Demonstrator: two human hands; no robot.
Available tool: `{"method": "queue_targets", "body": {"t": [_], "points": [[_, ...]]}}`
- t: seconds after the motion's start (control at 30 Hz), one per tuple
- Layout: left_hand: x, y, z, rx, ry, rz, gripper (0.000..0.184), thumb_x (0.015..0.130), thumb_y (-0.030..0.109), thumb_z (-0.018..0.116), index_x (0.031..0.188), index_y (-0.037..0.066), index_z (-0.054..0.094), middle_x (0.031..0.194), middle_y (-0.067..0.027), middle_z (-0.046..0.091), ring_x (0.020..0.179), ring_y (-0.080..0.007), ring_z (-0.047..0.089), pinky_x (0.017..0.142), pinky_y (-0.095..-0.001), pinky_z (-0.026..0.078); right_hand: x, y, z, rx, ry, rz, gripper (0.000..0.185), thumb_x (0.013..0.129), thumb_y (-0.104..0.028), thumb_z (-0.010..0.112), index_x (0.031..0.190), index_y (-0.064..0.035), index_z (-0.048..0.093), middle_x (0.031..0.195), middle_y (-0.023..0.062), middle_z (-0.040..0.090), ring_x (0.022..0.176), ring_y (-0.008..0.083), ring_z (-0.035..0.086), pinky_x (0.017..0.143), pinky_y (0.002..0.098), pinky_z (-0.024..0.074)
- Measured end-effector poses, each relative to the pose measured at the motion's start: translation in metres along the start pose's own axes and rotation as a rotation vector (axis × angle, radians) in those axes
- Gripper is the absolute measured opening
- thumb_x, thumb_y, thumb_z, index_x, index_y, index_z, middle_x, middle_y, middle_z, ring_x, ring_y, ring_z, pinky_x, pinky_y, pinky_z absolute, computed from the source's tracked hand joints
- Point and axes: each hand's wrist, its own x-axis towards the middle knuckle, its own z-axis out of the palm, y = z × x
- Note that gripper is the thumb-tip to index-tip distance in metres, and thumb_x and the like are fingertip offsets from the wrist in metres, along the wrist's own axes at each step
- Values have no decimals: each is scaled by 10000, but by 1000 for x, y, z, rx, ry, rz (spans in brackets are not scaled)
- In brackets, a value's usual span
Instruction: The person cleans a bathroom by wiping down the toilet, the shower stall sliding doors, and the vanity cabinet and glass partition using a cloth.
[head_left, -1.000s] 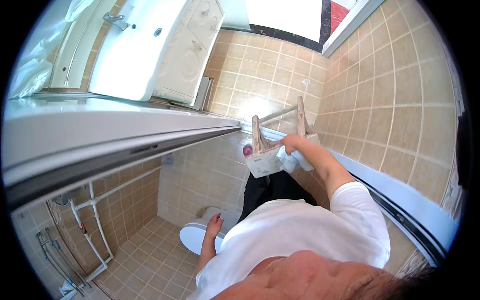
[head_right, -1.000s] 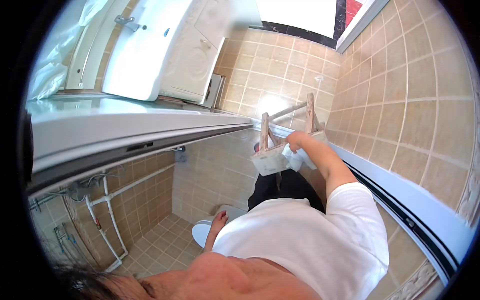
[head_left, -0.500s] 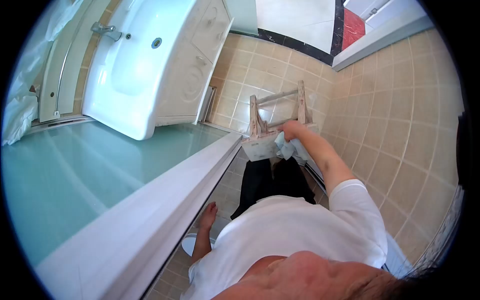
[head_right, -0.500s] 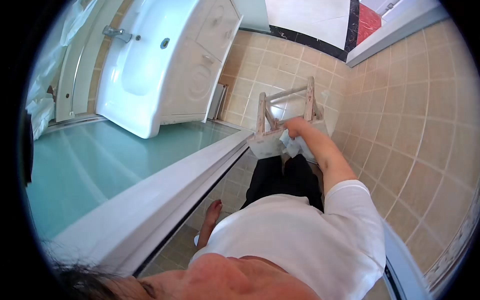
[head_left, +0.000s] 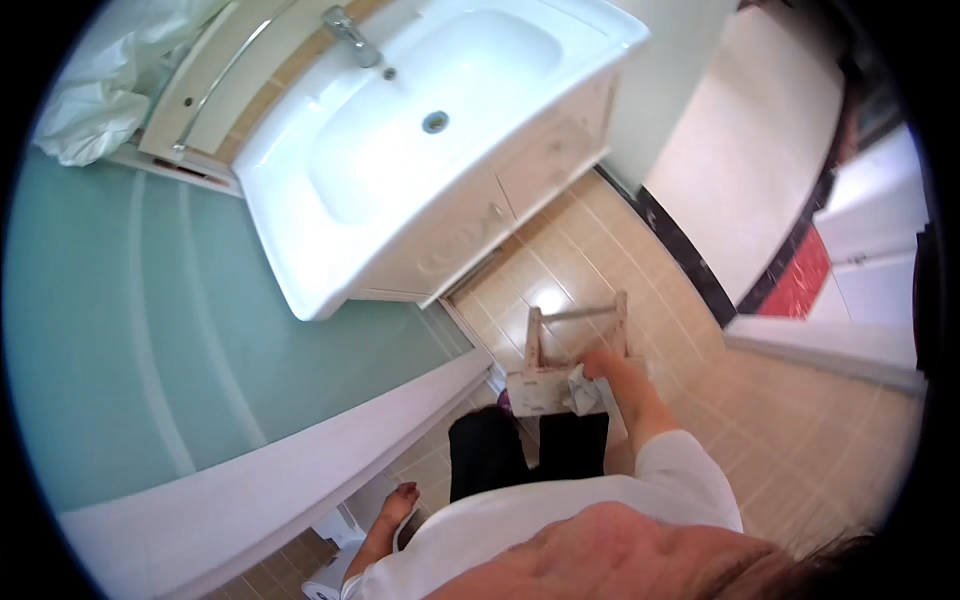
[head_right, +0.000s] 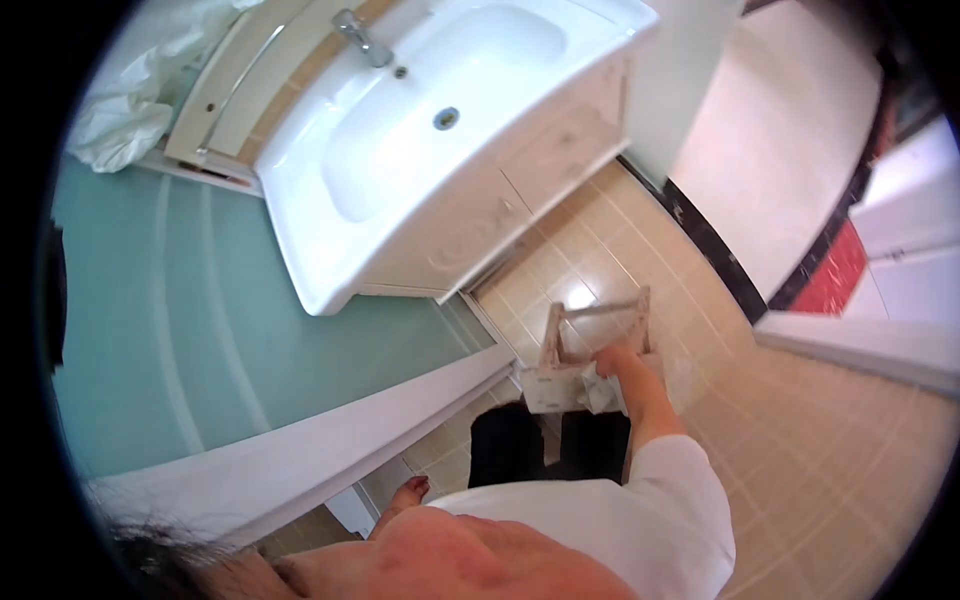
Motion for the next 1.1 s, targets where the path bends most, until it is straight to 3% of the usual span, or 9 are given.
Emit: {"method": "queue_targets", "body": {"t": [0.07,0.2,0.27,0.37,0.53,0.77,0.97,1.03,1.1], "points": [[-15,8,19,3,-2,-94,470,885,328,508,1252,34,506,1240,-179,548,1186,-286,497,999,-339,380,9,6,-12,-60,-49,31,505,681,-128,552,1183,-151,608,1172,173,592,1092,334,557,939,429,436],[-6,-23,98,-146,-137,32,479,896,330,513,1275,38,484,1268,-163,531,1183,-287,498,1000,-336,379,44,61,-37,-151,-12,-10,401,756,-126,472,1119,-118,640,1142,171,607,1066,316,579,917,432,450],[-13,-17,116,-123,-150,79,481,899,329,515,1282,39,478,1272,-159,529,1184,-289,497,1000,-334,378,58,73,-48,-152,148,8,370,792,-138,439,1097,-88,643,1124,169,616,1051,314,590,898,433,462],[-39,27,121,-320,-143,-82,477,900,325,515,1282,40,480,1287,-152,519,1192,-290,491,1003,-335,375,73,76,-66,-116,238,7,346,802,-165,445,1065,-67,647,1110,164,622,1036,319,594,903,436,455],[-59,80,106,-144,-23,-54,467,896,324,518,1267,40,497,1235,-160,558,1162,-285,518,976,-342,400,75,76,-72,-111,415,-92,378,786,-158,430,1099,-71,623,1074,180,628,1019,337,594,910,443,440],[-68,139,98,-330,61,18,424,888,296,541,1223,36,537,1205,-161,578,1117,-269,551,947,-341,420,4,98,-51,256,465,-114,419,722,-115,471,1113,-81,617,1115,231,588,1063,363,549,929,425,424],[-113,209,10,-513,284,510,381,917,261,512,1209,18,544,1170,-149,591,1109,-252,545,949,-339,409,-110,142,3,328,614,139,403,718,-155,506,1075,-7,621,1047,236,619,1018,375,577,898,416,445],[-147,235,-32,-573,380,766,360,910,215,500,1198,5,547,1158,-133,597,1091,-250,551,942,-340,410,-136,160,20,315,637,241,381,715,-162,523,1045,-8,634,1035,241,622,1004,378,583,872,421,454],[-194,253,-74,-466,648,1125,335,882,149,489,1177,6,559,1137,-137,603,1064,-245,560,932,-333,415,-168,165,32,288,693,283,370,714,-166,533,1032,-10,640,1036,243,620,1003,378,584,864,422,456]]}}
